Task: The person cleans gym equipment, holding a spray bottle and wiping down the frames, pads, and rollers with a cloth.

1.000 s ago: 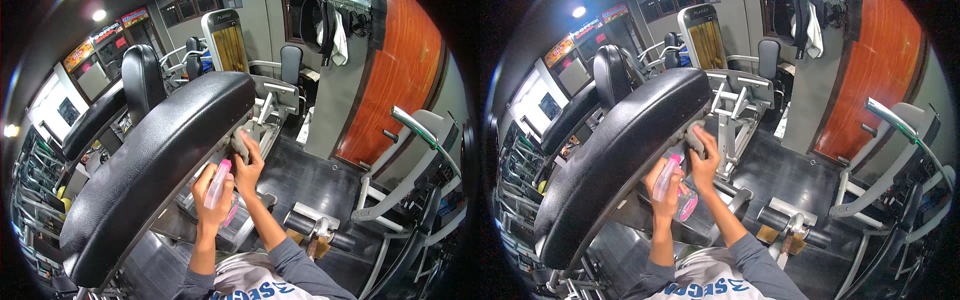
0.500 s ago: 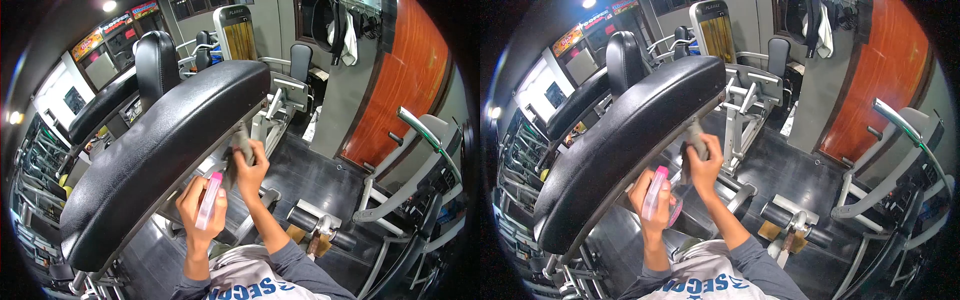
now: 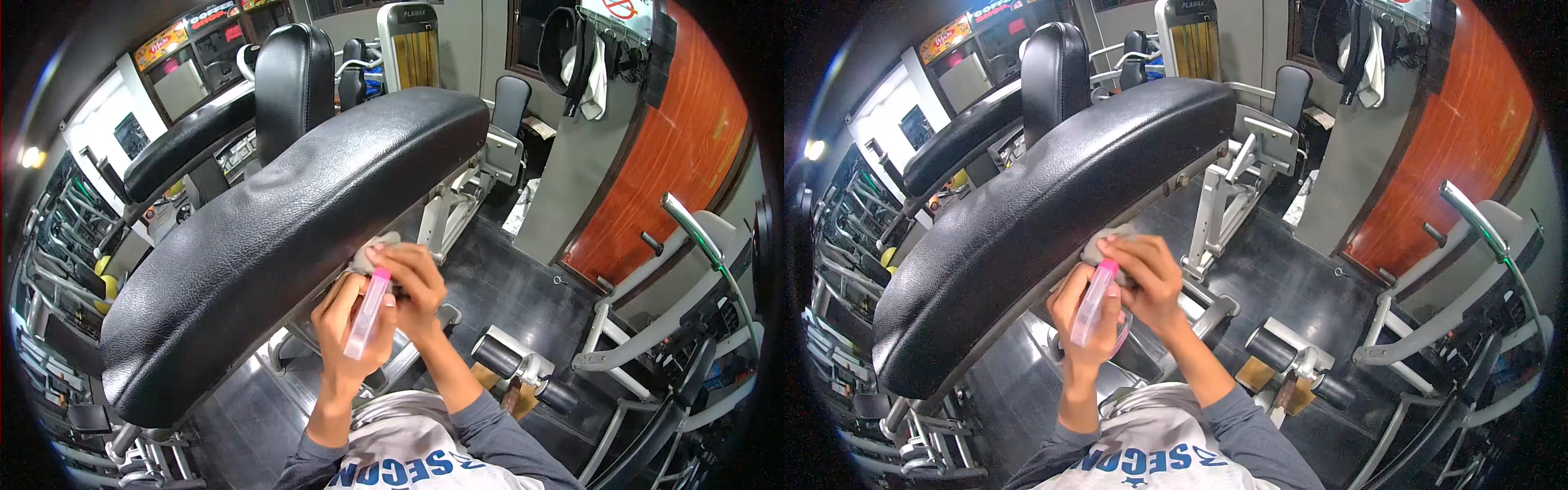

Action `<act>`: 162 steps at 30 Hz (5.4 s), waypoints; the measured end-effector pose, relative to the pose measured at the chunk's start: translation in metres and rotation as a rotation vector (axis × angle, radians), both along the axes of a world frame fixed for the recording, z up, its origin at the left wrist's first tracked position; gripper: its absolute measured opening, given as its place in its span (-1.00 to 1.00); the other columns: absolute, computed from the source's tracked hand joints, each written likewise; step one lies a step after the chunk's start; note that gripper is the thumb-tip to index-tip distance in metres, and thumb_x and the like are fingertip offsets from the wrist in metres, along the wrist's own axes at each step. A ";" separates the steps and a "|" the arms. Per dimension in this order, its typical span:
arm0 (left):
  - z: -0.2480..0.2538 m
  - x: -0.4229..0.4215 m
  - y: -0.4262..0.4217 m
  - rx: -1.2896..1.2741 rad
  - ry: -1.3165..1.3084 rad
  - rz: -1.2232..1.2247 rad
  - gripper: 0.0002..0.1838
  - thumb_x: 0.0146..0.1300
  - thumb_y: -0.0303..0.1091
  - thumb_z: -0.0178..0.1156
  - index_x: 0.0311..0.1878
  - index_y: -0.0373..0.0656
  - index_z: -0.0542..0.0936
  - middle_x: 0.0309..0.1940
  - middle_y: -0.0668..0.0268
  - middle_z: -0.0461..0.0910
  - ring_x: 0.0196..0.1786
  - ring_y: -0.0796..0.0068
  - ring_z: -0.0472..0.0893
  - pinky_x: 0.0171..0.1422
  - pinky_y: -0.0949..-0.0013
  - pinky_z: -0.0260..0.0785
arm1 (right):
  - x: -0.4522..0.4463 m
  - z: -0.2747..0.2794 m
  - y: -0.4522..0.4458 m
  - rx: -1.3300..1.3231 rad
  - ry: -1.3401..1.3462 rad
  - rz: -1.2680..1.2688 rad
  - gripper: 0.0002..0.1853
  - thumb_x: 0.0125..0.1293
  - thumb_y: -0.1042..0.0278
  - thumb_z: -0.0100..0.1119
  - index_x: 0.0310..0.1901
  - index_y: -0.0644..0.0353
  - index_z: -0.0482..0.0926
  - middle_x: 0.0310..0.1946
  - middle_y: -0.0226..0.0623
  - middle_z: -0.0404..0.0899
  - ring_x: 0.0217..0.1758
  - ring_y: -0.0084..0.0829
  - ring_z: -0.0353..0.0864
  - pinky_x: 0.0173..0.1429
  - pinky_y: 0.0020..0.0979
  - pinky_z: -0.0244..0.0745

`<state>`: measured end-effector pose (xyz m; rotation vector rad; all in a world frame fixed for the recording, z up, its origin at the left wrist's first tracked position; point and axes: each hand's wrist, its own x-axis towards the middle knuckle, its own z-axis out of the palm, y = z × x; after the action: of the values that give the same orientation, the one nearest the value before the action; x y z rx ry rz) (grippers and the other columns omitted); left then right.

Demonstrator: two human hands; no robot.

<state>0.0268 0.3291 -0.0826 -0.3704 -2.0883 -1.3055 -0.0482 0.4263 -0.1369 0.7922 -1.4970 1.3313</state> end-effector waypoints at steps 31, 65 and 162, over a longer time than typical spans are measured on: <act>-0.003 0.056 -0.055 -0.120 0.090 0.028 -0.70 0.24 -0.21 0.25 -0.38 -0.27 0.46 -0.53 0.21 0.39 -0.54 0.31 0.43 -0.46 0.34 0.22 | 0.027 0.004 -0.050 -0.148 0.043 -0.256 -0.51 -0.17 0.66 0.27 -0.07 0.19 0.73 -0.09 -0.21 0.69 -0.01 -0.14 0.64 0.12 -0.27 0.55; -0.009 0.187 -0.158 0.100 0.040 -0.031 -0.81 0.12 -0.39 0.26 -0.42 -0.29 0.47 -0.58 0.26 0.39 -0.62 0.49 0.33 -0.49 0.45 0.15 | 0.141 0.022 -0.130 0.128 0.142 -0.356 -0.51 -0.18 0.52 0.34 -0.06 0.17 0.72 -0.04 -0.27 0.67 -0.07 -0.09 0.64 -0.03 -0.24 0.63; -0.094 0.074 -0.166 0.306 -0.354 -0.393 -0.83 0.28 -0.41 0.13 -0.36 -0.33 0.46 -0.42 0.12 0.56 -0.65 0.46 0.56 -0.52 0.42 0.48 | 0.104 -0.072 -0.129 0.058 -0.277 -0.364 -0.27 -0.01 0.61 0.18 0.33 0.19 0.46 0.42 -0.27 0.38 0.22 -0.07 0.41 0.35 -0.19 0.34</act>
<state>0.1004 0.1629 -0.1763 -0.4551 -2.1126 -2.0197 0.0563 0.2972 -0.2089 0.3535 -1.8037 1.1564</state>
